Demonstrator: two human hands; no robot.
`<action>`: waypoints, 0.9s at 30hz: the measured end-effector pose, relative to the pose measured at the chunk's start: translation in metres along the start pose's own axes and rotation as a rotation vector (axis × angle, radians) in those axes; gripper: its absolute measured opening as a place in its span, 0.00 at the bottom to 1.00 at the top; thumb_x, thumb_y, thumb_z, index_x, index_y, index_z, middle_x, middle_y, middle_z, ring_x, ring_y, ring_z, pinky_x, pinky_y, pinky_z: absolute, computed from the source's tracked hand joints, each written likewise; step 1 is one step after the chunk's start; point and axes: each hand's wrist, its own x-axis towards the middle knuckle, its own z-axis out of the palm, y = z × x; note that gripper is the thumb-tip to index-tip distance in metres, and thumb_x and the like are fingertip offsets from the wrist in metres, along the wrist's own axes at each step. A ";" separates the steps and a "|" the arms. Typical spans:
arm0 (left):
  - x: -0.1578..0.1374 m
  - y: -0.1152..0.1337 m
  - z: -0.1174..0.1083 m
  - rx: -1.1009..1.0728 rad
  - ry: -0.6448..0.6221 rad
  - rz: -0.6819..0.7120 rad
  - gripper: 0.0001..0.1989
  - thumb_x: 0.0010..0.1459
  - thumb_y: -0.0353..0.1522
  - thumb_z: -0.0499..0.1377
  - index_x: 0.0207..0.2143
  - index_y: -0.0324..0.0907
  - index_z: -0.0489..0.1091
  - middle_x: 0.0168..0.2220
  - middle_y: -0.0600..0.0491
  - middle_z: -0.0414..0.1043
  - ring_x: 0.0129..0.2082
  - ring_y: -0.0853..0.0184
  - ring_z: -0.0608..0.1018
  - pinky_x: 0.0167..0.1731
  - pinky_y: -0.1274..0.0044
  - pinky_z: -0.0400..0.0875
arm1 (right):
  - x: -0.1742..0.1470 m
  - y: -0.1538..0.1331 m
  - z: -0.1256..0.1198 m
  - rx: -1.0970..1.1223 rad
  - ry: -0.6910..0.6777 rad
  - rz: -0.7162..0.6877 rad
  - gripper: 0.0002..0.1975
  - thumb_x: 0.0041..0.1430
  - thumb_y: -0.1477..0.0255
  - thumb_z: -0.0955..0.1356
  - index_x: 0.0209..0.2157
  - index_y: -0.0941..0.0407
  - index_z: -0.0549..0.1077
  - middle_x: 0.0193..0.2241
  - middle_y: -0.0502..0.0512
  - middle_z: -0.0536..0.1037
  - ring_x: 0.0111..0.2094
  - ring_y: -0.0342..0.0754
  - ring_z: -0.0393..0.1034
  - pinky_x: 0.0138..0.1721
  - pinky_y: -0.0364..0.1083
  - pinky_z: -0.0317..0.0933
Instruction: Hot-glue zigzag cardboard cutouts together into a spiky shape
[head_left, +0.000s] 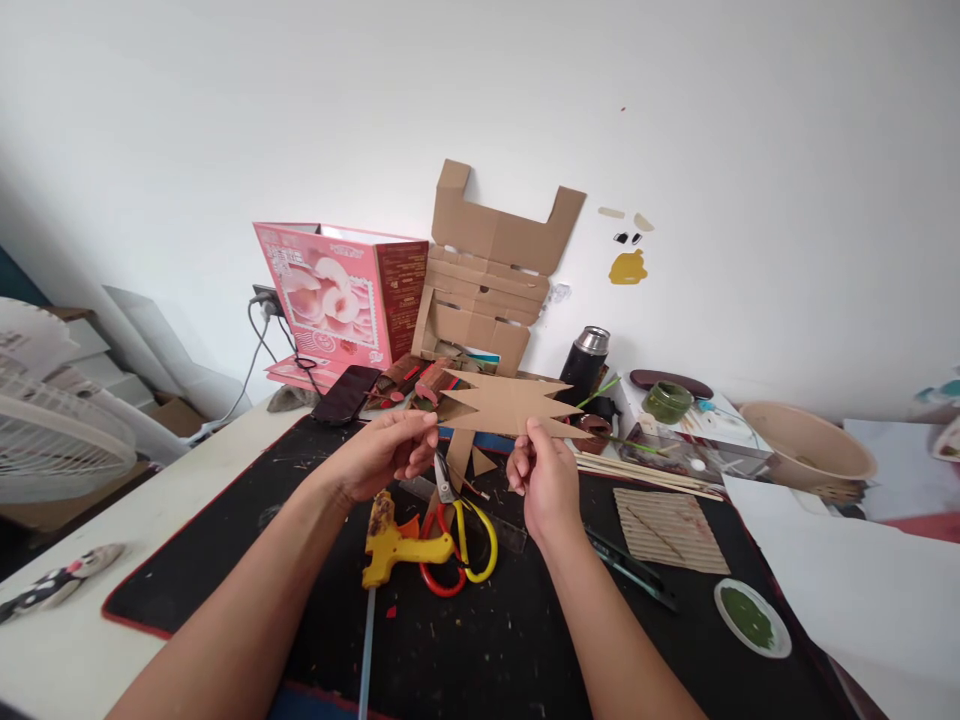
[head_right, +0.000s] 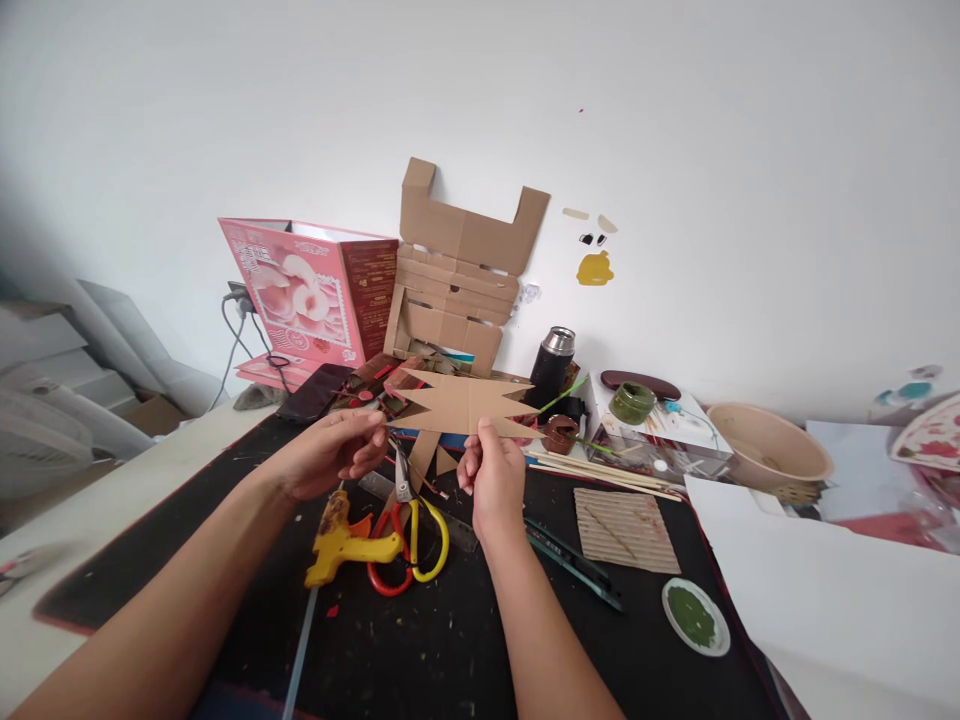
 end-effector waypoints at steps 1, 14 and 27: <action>0.000 0.000 0.000 0.003 -0.001 -0.002 0.22 0.54 0.46 0.74 0.25 0.38 0.74 0.16 0.58 0.60 0.15 0.75 0.62 0.14 0.84 0.50 | 0.000 0.000 0.000 -0.001 0.001 0.000 0.25 0.56 0.49 0.74 0.23 0.55 0.70 0.12 0.42 0.61 0.12 0.39 0.55 0.14 0.40 0.43; 0.000 0.001 -0.002 -0.005 0.016 -0.005 0.21 0.52 0.45 0.75 0.27 0.38 0.75 0.17 0.60 0.60 0.15 0.77 0.61 0.14 0.84 0.49 | 0.000 0.001 0.001 0.023 -0.001 0.005 0.25 0.55 0.49 0.75 0.22 0.55 0.70 0.11 0.42 0.61 0.12 0.39 0.54 0.13 0.39 0.44; 0.000 0.002 -0.003 0.016 0.042 0.009 0.19 0.53 0.44 0.74 0.29 0.38 0.74 0.17 0.60 0.60 0.15 0.77 0.62 0.14 0.84 0.48 | 0.000 -0.003 0.002 0.037 0.010 0.004 0.26 0.51 0.48 0.76 0.21 0.55 0.71 0.11 0.41 0.61 0.11 0.39 0.55 0.12 0.38 0.44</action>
